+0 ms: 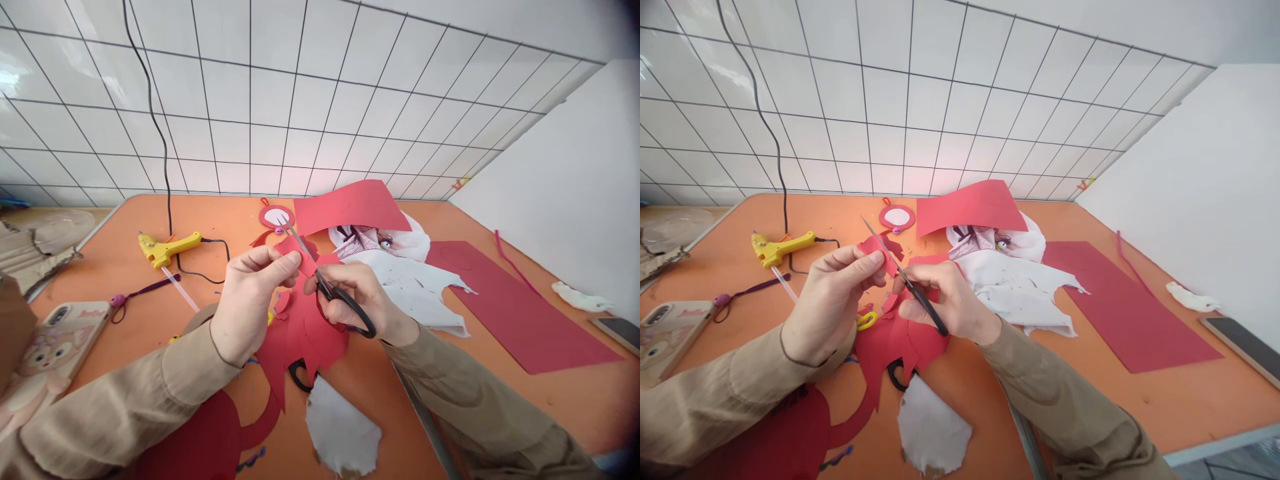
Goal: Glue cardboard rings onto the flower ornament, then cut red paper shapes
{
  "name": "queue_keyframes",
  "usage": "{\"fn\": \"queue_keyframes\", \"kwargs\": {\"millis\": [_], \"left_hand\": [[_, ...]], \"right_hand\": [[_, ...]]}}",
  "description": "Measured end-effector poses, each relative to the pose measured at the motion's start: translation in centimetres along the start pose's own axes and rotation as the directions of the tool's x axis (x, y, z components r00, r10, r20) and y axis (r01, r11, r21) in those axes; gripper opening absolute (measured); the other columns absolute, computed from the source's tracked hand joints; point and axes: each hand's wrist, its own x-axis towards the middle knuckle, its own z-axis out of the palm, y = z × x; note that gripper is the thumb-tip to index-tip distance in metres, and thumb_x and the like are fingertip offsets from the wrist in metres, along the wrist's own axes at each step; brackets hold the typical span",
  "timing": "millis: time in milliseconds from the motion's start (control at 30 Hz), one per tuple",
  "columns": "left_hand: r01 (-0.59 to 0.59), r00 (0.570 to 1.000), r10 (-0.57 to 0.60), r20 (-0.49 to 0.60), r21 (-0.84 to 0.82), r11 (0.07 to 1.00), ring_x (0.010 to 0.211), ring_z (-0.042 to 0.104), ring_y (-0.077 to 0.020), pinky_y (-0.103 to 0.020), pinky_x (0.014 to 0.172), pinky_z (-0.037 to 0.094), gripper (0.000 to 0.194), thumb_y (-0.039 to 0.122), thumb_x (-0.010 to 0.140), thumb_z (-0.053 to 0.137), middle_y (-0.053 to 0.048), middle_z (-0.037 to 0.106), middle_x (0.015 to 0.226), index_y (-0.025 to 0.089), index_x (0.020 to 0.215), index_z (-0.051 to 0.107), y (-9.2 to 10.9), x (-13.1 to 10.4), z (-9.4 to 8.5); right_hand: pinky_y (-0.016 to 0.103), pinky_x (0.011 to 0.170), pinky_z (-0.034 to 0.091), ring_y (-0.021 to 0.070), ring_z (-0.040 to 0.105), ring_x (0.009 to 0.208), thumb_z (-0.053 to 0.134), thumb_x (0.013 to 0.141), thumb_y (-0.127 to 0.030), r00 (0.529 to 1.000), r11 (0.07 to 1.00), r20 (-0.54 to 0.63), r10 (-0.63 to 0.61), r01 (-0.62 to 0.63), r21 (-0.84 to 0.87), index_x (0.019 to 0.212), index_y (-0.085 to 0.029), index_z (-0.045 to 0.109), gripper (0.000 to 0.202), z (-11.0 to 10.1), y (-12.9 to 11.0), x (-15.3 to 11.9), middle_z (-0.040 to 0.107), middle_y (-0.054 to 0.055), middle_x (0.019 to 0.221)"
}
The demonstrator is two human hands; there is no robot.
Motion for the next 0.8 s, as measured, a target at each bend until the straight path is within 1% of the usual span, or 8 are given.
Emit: {"fn": "queue_keyframes", "kwargs": {"millis": [200, 400, 800], "left_hand": [[0.000, 1.000, 0.000, 0.007, -0.009, 1.000, 0.058, 0.050, -0.0099, -0.025, 0.062, 0.043, 0.022, 0.026, 0.071, 0.076, 0.002, 0.059, 0.054, 0.018, 0.055, 0.064, -0.09, 0.01, -0.04], [0.004, 1.000, -0.004, 0.008, -0.006, 1.000, 0.058, 0.051, -0.0106, -0.026, 0.063, 0.044, 0.021, 0.026, 0.070, 0.077, 0.001, 0.059, 0.055, 0.018, 0.055, 0.065, 0.02, 0.07, 0.01], [0.006, 1.000, -0.006, 0.023, -0.004, 1.000, 0.059, 0.051, -0.0104, -0.026, 0.064, 0.043, 0.022, 0.026, 0.070, 0.076, 0.001, 0.059, 0.055, 0.018, 0.053, 0.065, 0.27, 0.07, 0.02]], "right_hand": [[0.021, 0.046, 0.036, 0.0100, 0.044, 0.056, 0.069, 0.079, -0.062, 0.998, 0.998, -0.005, 0.055, -0.055, 0.040, 0.084, -0.012, 0.063, 0.050, 0.04, -0.38, -0.03, 0.053, 0.001, 0.067], [0.022, 0.045, 0.033, 0.0093, 0.041, 0.054, 0.068, 0.079, -0.062, 0.998, 0.997, -0.019, 0.066, -0.066, 0.039, 0.084, -0.013, 0.063, 0.050, 0.11, -0.59, -0.10, 0.049, -0.001, 0.062], [0.021, 0.046, 0.034, 0.0088, 0.041, 0.054, 0.069, 0.080, -0.058, 0.999, 0.999, -0.018, 0.030, -0.030, 0.024, 0.083, -0.012, 0.062, 0.046, 0.09, -0.65, -0.08, 0.048, -0.001, 0.063]]}}
